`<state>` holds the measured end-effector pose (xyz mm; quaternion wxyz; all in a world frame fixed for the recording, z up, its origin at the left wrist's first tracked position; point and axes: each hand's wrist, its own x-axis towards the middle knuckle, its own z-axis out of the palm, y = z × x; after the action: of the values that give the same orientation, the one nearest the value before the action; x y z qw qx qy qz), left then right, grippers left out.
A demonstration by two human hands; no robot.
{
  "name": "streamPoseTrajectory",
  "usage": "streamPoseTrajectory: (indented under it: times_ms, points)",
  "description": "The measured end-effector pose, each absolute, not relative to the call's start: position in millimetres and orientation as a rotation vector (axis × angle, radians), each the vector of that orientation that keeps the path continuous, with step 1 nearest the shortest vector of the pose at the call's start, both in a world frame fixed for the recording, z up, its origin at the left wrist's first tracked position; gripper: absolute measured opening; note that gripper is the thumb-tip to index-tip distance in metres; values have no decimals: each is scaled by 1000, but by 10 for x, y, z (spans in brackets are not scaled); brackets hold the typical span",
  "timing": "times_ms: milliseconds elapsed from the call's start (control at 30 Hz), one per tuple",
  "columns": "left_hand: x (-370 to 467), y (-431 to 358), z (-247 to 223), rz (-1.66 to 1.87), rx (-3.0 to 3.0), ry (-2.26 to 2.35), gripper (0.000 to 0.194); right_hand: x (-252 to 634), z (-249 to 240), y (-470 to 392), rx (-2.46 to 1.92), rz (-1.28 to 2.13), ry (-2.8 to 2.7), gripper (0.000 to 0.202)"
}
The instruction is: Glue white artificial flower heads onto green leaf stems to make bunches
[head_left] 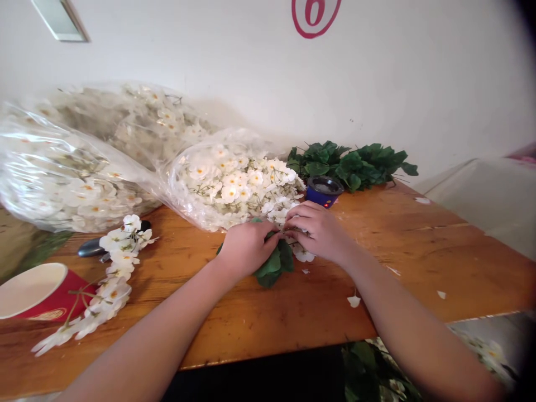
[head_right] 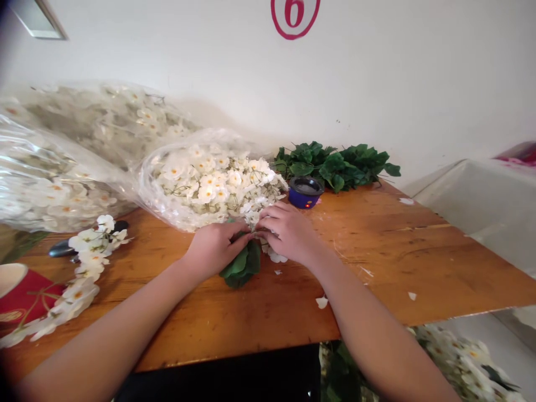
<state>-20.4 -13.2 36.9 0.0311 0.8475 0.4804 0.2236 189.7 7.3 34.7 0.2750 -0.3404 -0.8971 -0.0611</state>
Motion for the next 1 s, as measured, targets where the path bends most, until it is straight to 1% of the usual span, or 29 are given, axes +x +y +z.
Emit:
streamPoseTrajectory:
  times_ms: [100,333,467,667,1000]
  points:
    - [-209,-124,358,670,2618,1465,23,1906,369,49,-915,-187,-2458,14]
    - [-239,-79,298,617,2788,1347,31,1899,380,29,-925,-275,-2556,17]
    - [-260,-36,251,580,2837,1312,30,1887,370,26,-904,-340,-2581,19]
    - [-252,-10,183,524,2873,1308,30,1844,280,54,-852,-298,-2598,20]
    - [-204,-2,102,429,2902,1300,24,1743,144,38,-965,-304,-2571,22]
